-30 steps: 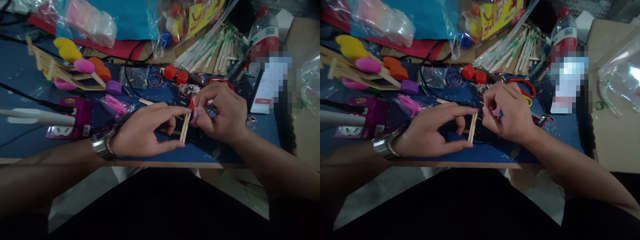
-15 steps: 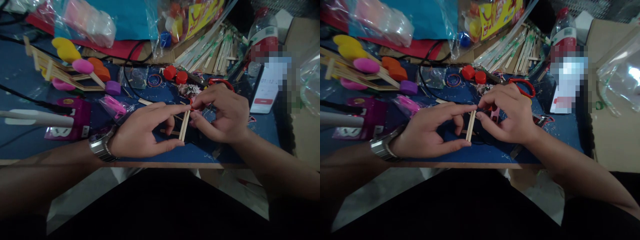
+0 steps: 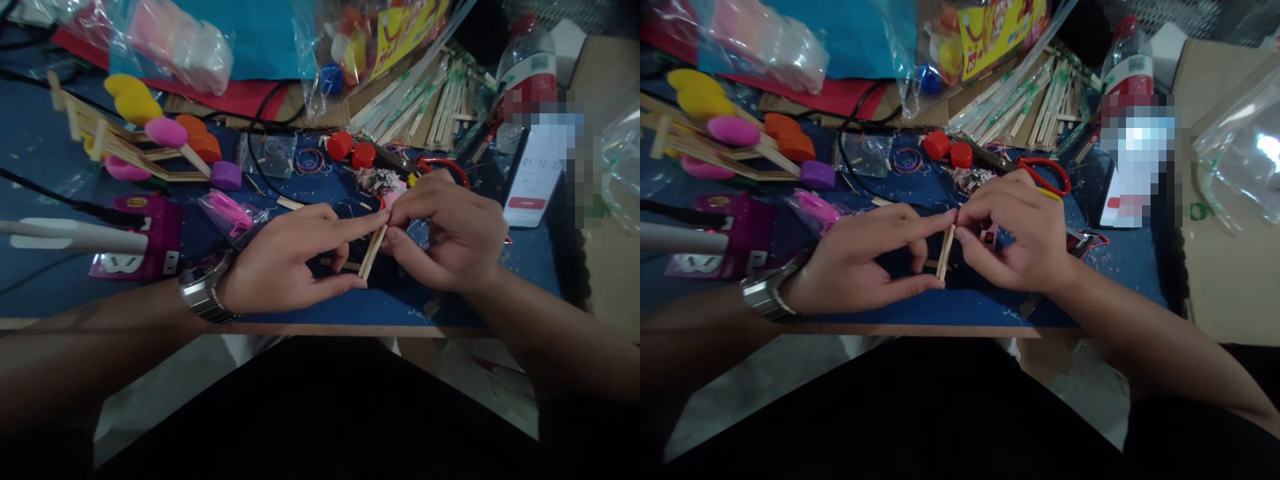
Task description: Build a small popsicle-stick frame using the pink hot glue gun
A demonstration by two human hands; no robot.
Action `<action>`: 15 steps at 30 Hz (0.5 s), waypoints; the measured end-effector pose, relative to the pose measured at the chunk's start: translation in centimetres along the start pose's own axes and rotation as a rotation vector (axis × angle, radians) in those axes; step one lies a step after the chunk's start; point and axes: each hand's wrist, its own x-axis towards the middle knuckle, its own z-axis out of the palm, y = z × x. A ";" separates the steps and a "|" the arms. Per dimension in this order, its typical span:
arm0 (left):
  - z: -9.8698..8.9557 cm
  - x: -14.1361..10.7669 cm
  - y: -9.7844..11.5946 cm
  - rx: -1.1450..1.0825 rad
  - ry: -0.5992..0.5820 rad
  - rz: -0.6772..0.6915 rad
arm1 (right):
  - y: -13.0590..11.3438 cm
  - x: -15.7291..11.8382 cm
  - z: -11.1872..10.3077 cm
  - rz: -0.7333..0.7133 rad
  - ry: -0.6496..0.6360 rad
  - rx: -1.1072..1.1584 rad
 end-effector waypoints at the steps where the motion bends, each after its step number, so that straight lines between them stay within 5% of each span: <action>1: 0.0 0.0 0.0 0.000 0.000 0.004 | -0.1 0.0 0.0 0.014 -0.010 -0.003; 15: -0.4 0.3 0.4 -0.037 -0.018 -0.018 | 0.4 -0.1 0.1 0.145 0.087 0.031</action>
